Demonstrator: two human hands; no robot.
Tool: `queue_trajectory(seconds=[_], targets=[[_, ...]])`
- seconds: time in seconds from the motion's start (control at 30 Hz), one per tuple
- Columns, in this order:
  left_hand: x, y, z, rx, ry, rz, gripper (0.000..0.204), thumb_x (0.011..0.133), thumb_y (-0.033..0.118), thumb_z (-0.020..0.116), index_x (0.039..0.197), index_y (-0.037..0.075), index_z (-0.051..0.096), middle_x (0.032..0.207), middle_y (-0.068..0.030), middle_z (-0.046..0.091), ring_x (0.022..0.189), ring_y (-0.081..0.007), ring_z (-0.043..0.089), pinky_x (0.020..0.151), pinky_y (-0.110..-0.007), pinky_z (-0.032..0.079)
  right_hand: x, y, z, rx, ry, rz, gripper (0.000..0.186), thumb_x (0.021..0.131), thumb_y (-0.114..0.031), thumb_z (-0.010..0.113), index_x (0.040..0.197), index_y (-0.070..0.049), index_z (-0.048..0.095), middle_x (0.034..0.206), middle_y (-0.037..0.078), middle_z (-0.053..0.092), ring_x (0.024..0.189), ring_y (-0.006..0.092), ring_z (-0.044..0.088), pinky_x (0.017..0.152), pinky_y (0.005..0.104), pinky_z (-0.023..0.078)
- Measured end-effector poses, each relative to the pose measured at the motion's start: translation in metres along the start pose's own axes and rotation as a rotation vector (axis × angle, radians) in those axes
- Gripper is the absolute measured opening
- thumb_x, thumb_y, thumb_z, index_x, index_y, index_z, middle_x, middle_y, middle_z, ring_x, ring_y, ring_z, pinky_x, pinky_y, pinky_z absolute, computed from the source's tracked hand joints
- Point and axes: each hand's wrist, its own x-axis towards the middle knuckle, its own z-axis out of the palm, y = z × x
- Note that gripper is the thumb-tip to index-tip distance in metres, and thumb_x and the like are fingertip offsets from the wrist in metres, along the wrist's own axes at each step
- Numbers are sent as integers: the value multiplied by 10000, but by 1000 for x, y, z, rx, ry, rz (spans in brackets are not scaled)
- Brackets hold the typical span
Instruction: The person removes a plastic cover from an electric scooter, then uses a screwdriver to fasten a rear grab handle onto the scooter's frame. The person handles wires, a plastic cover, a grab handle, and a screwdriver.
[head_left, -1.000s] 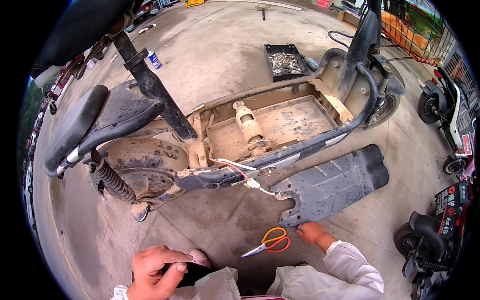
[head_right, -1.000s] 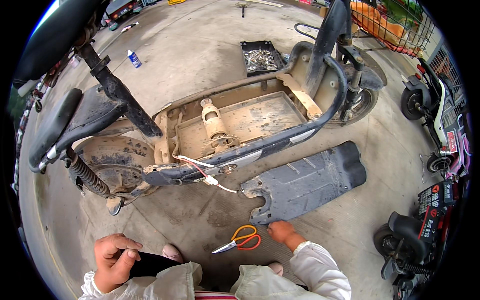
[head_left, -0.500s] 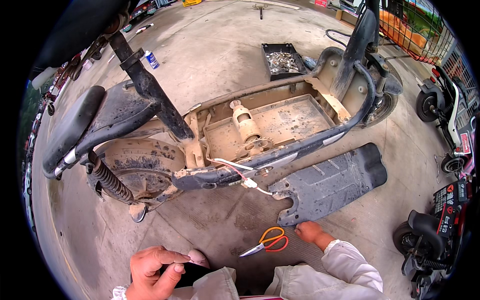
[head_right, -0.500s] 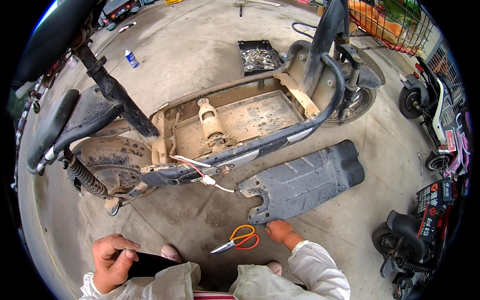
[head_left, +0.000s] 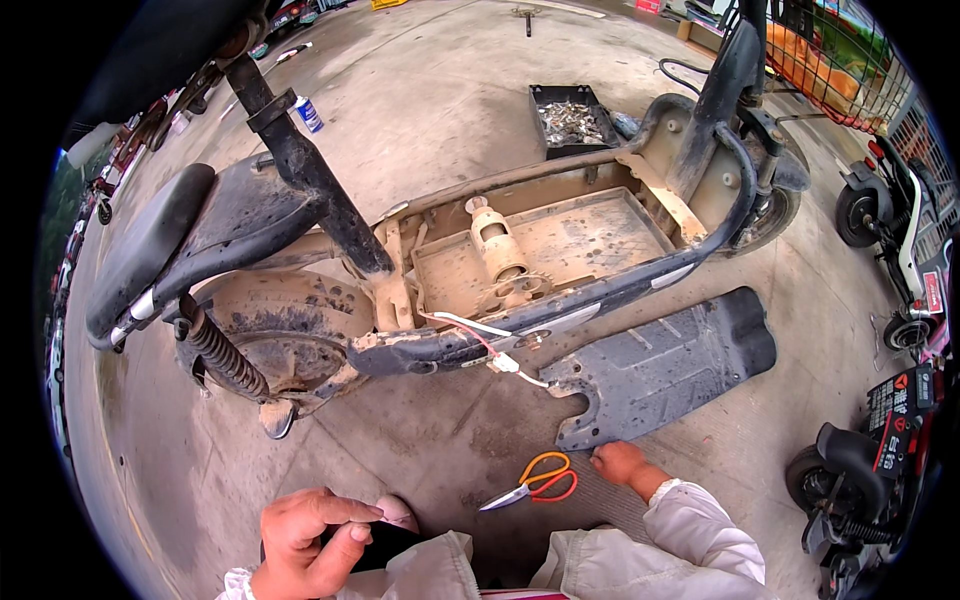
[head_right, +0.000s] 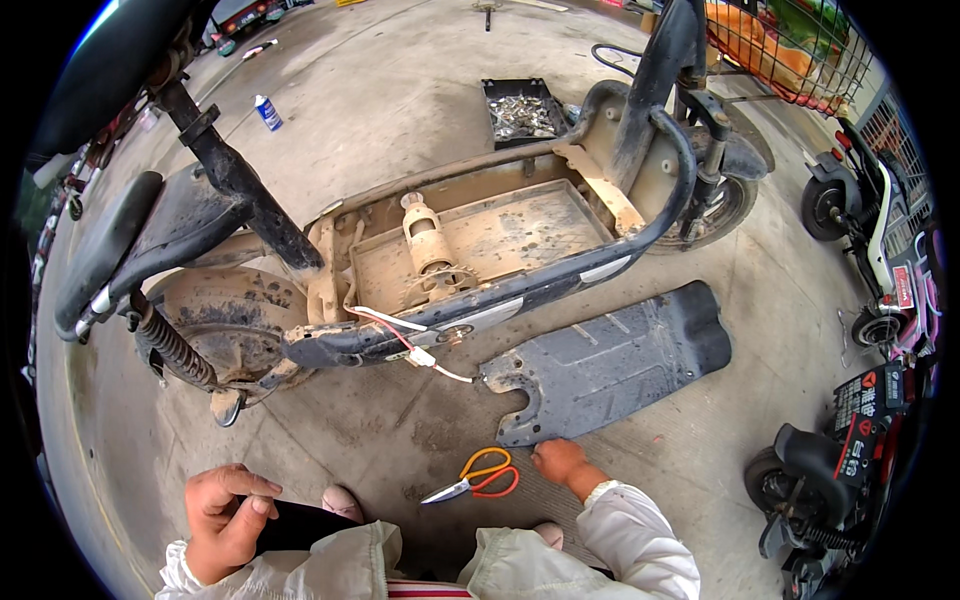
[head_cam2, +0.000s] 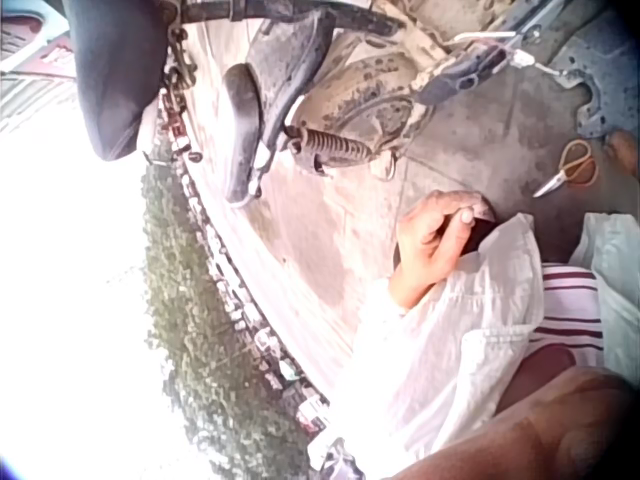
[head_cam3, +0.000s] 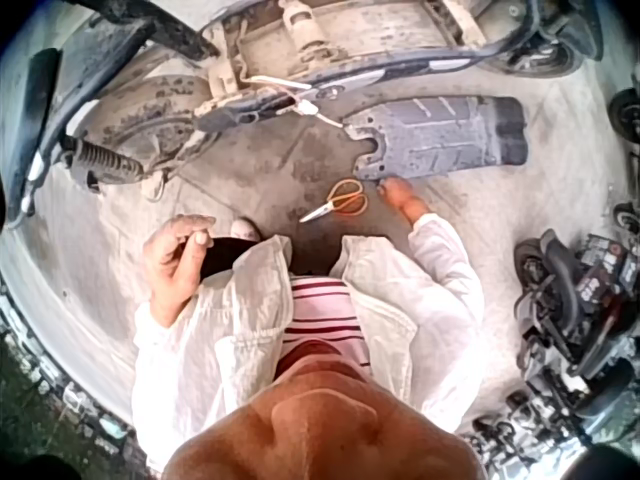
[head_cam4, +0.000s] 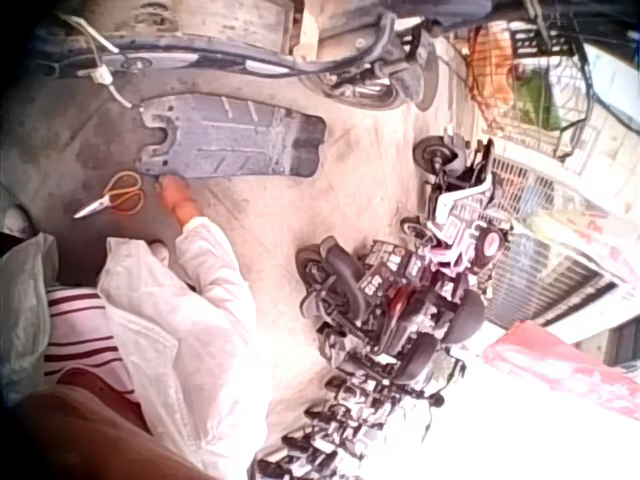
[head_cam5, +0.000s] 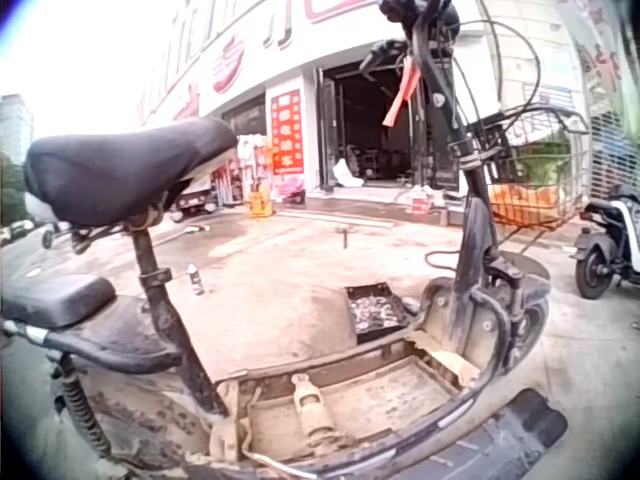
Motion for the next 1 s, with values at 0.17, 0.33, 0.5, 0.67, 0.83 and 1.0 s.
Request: queue_trajectory(seconds=[0.17, 0.33, 0.5, 0.67, 0.83, 1.0], targets=[[9, 4, -8, -27, -85, 20, 90, 861, 52, 691, 942, 31, 723, 800, -73, 734, 634, -174, 670, 584, -283, 513, 2, -1, 2, -14, 29, -27, 290, 906, -332, 565, 918, -88, 722, 934, 178, 711, 892, 387, 679, 797, 516, 535], [13, 5, -13, -1, -143, 90, 117, 856, 37, 705, 972, 30, 724, 816, -70, 725, 649, -188, 669, 589, -292, 511, -1, 3, 11, 21, 89, -46, 260, 875, -324, 598, 889, -94, 718, 894, 172, 706, 853, 403, 668, 765, 518, 528], [10, -1, -16, -3, -128, 132, 149, 854, 43, 717, 1002, 41, 732, 781, -56, 700, 616, -195, 639, 557, -304, 482, 5, 7, 14, 1, 99, -53, 257, 871, -320, 601, 895, -94, 722, 897, 176, 706, 857, 401, 669, 770, 517, 530], [10, -1, -15, 19, -144, 130, 148, 853, 55, 721, 1000, 55, 737, 776, -49, 699, 608, -196, 627, 558, -310, 471, 5, 8, 13, -19, 76, -50, 268, 883, -331, 592, 913, -100, 724, 925, 166, 715, 883, 389, 677, 794, 516, 538], [9, -5, -13, -10, -123, 135, 151, 853, 63, 723, 1003, 63, 738, 777, -49, 701, 614, -198, 629, 570, -312, 477, 2, 4, 7, -30, 65, -38, 269, 885, -333, 592, 915, -102, 727, 926, 163, 716, 878, 387, 680, 794, 512, 540], [8, -5, -13, -20, -113, 139, 154, 853, 66, 725, 1006, 68, 738, 775, -47, 700, 617, -199, 631, 569, -311, 479, 3, 3, 6, -33, 70, -44, 270, 888, -334, 593, 916, -102, 728, 936, 165, 717, 885, 384, 680, 797, 510, 540]])
